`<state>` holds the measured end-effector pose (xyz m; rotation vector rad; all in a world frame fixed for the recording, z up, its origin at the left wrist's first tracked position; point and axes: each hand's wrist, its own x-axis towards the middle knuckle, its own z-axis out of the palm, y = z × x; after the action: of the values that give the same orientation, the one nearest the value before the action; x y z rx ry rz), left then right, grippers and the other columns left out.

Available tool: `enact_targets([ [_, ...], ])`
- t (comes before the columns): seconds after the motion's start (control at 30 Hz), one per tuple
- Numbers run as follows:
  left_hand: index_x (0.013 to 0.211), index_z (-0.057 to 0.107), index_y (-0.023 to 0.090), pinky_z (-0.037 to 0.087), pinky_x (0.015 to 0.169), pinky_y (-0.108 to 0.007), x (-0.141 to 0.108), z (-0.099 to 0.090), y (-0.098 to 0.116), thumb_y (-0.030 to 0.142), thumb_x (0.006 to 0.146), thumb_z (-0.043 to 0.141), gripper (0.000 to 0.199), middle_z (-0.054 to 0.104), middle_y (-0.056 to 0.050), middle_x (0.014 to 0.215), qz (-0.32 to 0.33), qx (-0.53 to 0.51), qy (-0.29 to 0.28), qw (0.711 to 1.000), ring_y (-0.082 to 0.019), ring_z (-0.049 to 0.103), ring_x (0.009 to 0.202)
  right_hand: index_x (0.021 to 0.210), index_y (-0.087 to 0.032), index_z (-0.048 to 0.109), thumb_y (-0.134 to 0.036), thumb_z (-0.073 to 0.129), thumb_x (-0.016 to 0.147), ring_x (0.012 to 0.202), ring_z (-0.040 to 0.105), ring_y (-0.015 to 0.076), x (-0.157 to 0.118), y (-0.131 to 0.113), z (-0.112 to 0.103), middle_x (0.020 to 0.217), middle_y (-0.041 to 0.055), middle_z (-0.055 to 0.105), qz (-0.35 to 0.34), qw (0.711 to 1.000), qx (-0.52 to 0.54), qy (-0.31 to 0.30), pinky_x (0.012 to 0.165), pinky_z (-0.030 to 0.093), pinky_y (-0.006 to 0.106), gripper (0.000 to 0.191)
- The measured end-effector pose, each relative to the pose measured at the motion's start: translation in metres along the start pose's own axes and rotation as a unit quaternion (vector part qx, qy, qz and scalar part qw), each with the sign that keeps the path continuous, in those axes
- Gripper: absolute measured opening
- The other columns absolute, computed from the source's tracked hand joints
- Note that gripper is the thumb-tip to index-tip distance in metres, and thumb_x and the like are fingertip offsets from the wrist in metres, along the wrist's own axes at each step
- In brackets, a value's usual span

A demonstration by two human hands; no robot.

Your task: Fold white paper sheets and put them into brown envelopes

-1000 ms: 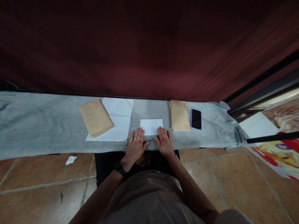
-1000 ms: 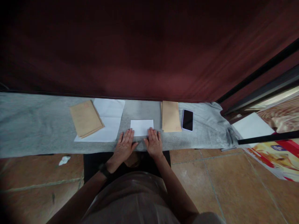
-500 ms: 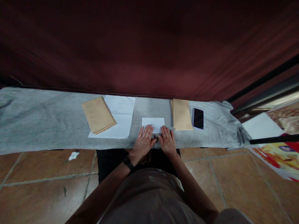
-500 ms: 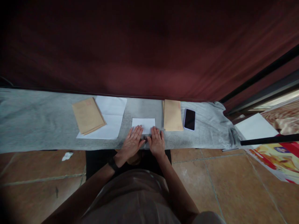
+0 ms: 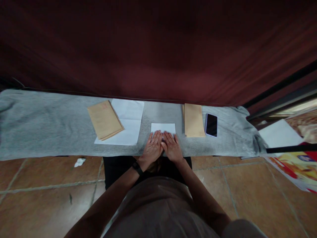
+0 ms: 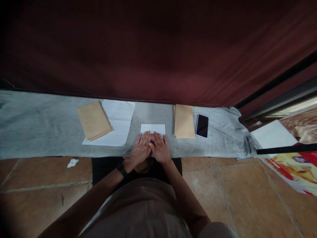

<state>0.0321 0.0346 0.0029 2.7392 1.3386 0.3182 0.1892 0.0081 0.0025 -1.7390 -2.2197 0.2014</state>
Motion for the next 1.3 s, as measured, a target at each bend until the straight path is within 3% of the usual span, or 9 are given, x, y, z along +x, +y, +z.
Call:
enact_targets([
  [0.47, 0.155, 0.032, 0.002, 0.014, 0.127, -0.056, -0.009, -0.007, -0.018, 0.031, 0.102, 0.036, 0.06, 0.034, -0.021, 0.161, -0.065, -0.007, 0.044, 0.997, -0.029, 0.021, 0.155, 0.157, -0.014, 0.035, -0.04, 0.032, 0.109, 0.15, 0.033, 0.0267, -0.014, 0.02, 0.0, 0.161, 0.0115, 0.039, 0.061, 0.997, -0.023, 0.048, 0.125, 0.017, 0.052, 0.055],
  [0.77, 0.156, 0.03, 0.002, 0.017, 0.126, -0.057, -0.006, -0.011, -0.013, 0.027, 0.1, 0.035, 0.061, 0.032, -0.021, 0.161, -0.1, -0.014, 0.044, 0.994, -0.03, 0.021, 0.154, 0.158, -0.016, 0.034, -0.038, 0.034, 0.108, 0.15, 0.034, 0.0263, -0.018, 0.026, -0.001, 0.159, 0.012, 0.041, 0.082, 0.995, -0.02, 0.056, 0.124, 0.021, 0.051, 0.054],
  [1.03, 0.156, 0.026, 0.0, 0.017, 0.127, -0.053, 0.008, -0.008, 0.006, 0.022, 0.099, 0.035, 0.062, 0.028, -0.021, 0.164, -0.046, -0.016, 0.037, 0.998, -0.028, 0.015, 0.156, 0.154, -0.012, 0.041, -0.037, 0.032, 0.109, 0.151, 0.033, 0.0257, -0.01, 0.019, -0.007, 0.159, 0.0112, 0.042, 0.084, 0.994, -0.015, 0.062, 0.126, 0.019, 0.05, 0.052],
  [1.3, 0.154, 0.032, -0.001, 0.02, 0.126, -0.056, 0.017, 0.001, 0.009, 0.013, 0.096, 0.031, 0.06, 0.03, -0.023, 0.162, -0.007, -0.008, 0.002, 1.0, -0.029, 0.017, 0.155, 0.156, -0.018, 0.038, -0.035, 0.033, 0.108, 0.148, 0.038, 0.0223, 0.02, 0.003, -0.013, 0.158, 0.0094, 0.044, -0.006, 1.0, 0.01, 0.005, 0.126, 0.02, 0.051, 0.051],
])
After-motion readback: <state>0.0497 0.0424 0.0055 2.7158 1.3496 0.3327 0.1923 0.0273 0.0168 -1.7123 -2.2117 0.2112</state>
